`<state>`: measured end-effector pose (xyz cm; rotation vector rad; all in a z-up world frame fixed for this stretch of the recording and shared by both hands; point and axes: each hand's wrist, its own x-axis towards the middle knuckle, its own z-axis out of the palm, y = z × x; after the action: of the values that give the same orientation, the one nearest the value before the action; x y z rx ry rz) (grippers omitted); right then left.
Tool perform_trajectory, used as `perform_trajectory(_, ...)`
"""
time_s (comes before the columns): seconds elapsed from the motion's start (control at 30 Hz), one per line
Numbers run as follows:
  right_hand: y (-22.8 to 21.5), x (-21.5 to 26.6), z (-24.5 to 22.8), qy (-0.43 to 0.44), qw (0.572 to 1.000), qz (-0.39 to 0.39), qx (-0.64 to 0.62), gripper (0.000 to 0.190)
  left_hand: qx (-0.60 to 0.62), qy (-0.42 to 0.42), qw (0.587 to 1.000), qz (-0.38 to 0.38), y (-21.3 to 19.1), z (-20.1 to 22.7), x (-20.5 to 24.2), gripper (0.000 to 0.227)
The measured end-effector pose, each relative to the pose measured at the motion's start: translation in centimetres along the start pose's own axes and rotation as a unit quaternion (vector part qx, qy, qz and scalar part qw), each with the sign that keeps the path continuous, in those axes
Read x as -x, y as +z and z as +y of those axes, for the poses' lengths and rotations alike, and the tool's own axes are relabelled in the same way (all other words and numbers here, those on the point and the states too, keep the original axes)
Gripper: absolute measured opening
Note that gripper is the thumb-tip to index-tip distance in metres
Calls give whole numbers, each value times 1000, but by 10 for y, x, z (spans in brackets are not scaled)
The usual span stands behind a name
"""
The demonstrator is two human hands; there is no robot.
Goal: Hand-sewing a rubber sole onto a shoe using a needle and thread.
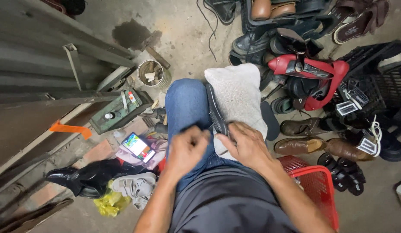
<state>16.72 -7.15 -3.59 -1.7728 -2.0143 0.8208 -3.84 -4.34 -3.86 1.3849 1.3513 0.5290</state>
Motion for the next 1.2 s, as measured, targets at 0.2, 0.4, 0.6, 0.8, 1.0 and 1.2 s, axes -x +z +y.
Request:
perform_trajectory(0.2, -4, 10, 8, 2, 998, 56, -32, 36, -41, 222, 973, 39, 16, 15, 6, 39)
perform_trajectory(0.4, -8, 24, 9, 18, 989, 136, -49, 39, -234, 150, 958, 77, 23, -1, -6, 42)
perform_trajectory(0.6, -21, 47, 1, 40, 970, 187, -152, 36, -237, 206, 947, 71, 35, 30, -2, 24)
perform_trajectory(0.8, -29, 68, -4, 31, 939, 259, -225, 36, -230, 331, 909, 110, 43, 49, 11, 14)
perform_trajectory(1.0, -48, 87, -14, -4, 935, 272, -228, 40, -243, 372, 883, 151, 40, 66, 32, 11)
perform_trajectory(1.2, -50, 95, -18, -31, 932, 280, -226, 41, -268, 426, 840, 202, 34, 83, 54, 8)
